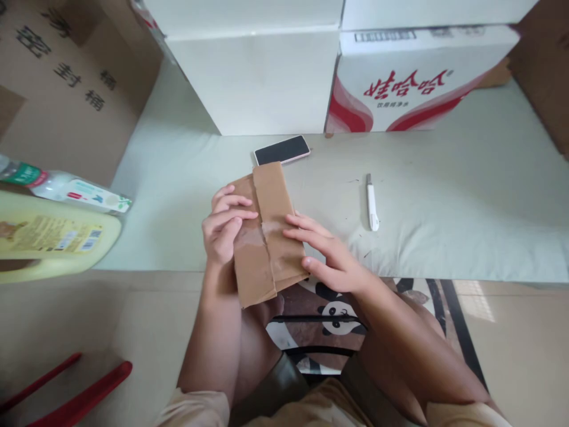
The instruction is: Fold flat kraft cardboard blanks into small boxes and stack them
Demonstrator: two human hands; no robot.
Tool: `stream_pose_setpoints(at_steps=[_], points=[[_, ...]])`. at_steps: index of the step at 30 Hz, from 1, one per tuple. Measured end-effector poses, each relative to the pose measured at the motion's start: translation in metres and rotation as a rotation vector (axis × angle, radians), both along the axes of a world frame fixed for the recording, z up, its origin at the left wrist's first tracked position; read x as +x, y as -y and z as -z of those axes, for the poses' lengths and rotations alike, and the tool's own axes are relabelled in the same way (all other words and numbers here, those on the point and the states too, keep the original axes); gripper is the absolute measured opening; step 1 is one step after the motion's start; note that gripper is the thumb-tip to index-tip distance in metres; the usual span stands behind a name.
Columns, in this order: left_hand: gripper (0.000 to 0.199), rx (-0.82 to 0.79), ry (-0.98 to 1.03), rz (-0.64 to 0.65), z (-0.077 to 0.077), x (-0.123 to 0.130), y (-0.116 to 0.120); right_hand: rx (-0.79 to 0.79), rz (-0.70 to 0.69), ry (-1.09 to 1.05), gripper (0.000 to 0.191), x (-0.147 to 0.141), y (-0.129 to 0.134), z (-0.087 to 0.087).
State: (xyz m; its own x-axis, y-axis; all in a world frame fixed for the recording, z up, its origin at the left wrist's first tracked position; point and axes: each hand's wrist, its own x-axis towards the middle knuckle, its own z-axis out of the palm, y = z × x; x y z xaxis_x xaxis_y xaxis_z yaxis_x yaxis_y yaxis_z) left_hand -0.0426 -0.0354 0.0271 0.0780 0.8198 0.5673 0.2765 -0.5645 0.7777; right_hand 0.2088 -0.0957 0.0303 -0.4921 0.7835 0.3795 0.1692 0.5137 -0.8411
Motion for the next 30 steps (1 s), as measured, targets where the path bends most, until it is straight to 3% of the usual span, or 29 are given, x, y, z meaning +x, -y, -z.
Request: stream_pose_setpoints(at_steps=[4,5,7,10,12,16,22,25,28,30], points=[[0.037,0.023,-0.023,0.025,0.003,-0.005,0.0,0.043,0.081,0.0,0.045,-0.002,0.003,0.001],[0.037,0.035,-0.028,0.026,0.004,-0.005,0.0,0.059,0.174,0.003,0.042,-0.001,0.002,0.002],[0.039,0.062,-0.041,0.011,0.006,-0.004,0.0,0.089,0.485,0.065,0.036,0.007,-0.002,0.008],[0.044,0.092,-0.08,-0.023,0.009,-0.001,0.001,0.057,0.958,0.375,0.036,0.03,-0.014,0.024],[0.046,0.109,-0.097,-0.036,0.011,0.002,0.003,-0.039,1.048,0.636,0.044,0.046,-0.022,0.034],[0.044,0.149,-0.093,-0.051,0.01,0.011,0.005,-0.234,1.061,0.872,0.048,0.066,-0.029,0.037],[0.047,0.185,-0.15,-0.197,0.014,0.031,0.015,-0.457,1.117,0.742,0.046,0.074,-0.034,0.02],[0.047,0.23,-0.177,-0.258,0.017,0.043,0.019,-0.578,1.034,0.344,0.046,0.073,-0.028,0.01],[0.047,0.276,-0.207,-0.291,0.019,0.055,0.021,-0.52,0.71,-0.3,0.037,0.069,-0.01,-0.01],[0.05,0.278,-0.245,-0.327,0.02,0.063,0.021,-0.401,0.452,-0.561,0.033,0.066,0.003,-0.027]])
